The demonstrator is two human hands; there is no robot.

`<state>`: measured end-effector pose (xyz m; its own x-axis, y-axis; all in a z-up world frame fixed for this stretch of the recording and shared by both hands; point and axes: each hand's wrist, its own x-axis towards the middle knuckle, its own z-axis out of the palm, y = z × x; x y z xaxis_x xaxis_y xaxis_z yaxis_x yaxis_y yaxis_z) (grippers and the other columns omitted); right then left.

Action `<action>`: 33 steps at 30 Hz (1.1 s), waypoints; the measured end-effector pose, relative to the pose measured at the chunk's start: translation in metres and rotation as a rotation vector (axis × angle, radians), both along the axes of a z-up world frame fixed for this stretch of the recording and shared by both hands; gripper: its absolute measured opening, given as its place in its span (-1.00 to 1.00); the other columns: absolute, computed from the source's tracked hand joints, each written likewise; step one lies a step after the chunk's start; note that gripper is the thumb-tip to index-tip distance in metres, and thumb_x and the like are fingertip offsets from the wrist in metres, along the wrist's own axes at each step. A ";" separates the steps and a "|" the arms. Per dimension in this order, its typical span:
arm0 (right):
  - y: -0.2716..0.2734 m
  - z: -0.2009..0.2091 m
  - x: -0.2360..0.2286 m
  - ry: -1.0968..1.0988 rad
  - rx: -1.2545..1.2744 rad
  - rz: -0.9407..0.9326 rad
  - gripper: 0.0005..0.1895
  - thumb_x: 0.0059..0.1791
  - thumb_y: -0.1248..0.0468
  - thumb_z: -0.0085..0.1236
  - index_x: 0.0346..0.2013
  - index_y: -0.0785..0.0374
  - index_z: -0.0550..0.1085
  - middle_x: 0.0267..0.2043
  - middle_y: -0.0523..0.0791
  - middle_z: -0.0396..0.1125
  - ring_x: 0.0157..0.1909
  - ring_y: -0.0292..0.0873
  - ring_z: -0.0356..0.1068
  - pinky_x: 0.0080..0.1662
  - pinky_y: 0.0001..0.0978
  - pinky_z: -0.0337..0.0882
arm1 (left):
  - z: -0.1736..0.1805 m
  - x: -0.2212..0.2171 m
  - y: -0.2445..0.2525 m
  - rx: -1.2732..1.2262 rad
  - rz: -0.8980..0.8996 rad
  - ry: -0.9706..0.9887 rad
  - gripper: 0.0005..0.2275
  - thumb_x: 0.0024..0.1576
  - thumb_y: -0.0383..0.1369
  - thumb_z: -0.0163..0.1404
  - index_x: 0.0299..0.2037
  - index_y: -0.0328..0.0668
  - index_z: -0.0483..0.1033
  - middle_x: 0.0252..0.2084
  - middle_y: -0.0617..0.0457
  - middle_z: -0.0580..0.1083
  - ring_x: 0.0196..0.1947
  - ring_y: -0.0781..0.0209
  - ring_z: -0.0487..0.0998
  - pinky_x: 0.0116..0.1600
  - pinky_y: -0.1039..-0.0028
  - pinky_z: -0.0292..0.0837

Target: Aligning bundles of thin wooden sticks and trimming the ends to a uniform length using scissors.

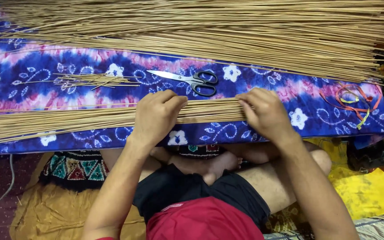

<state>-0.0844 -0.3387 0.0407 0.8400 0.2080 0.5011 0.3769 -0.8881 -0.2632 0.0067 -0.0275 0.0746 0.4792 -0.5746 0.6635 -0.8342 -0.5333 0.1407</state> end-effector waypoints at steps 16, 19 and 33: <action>-0.052 -0.010 -0.004 0.053 0.028 -0.137 -0.89 0.02 0.40 0.27 -0.17 0.23 0.65 -0.26 -0.03 0.43 -0.18 0.10 0.46 -0.09 -0.09 0.43 | -0.003 0.009 -0.007 0.029 -0.026 0.145 -0.95 0.22 -0.37 0.15 -0.28 0.01 0.65 -0.43 0.16 0.52 -0.39 0.16 0.62 -0.25 0.45 0.50; -0.055 -0.015 -0.001 0.073 0.035 -0.150 -0.88 0.01 0.40 0.29 -0.17 0.21 0.65 -0.27 -0.04 0.43 -0.18 0.08 0.46 -0.08 -0.11 0.44 | -0.007 0.012 -0.008 0.042 -0.026 0.197 -0.95 0.23 -0.38 0.14 -0.26 0.02 0.66 -0.41 0.15 0.54 -0.38 0.15 0.63 -0.25 0.45 0.51; -0.045 0.008 0.008 0.341 0.061 -0.143 -0.86 -0.07 0.38 0.28 -0.23 0.29 0.64 -0.19 0.06 0.47 -0.09 0.20 0.46 0.00 0.01 0.44 | -0.027 0.030 -0.007 0.095 -0.015 0.262 -0.97 0.19 -0.38 0.15 -0.25 0.04 0.65 -0.36 0.15 0.55 -0.30 0.12 0.64 -0.18 0.38 0.53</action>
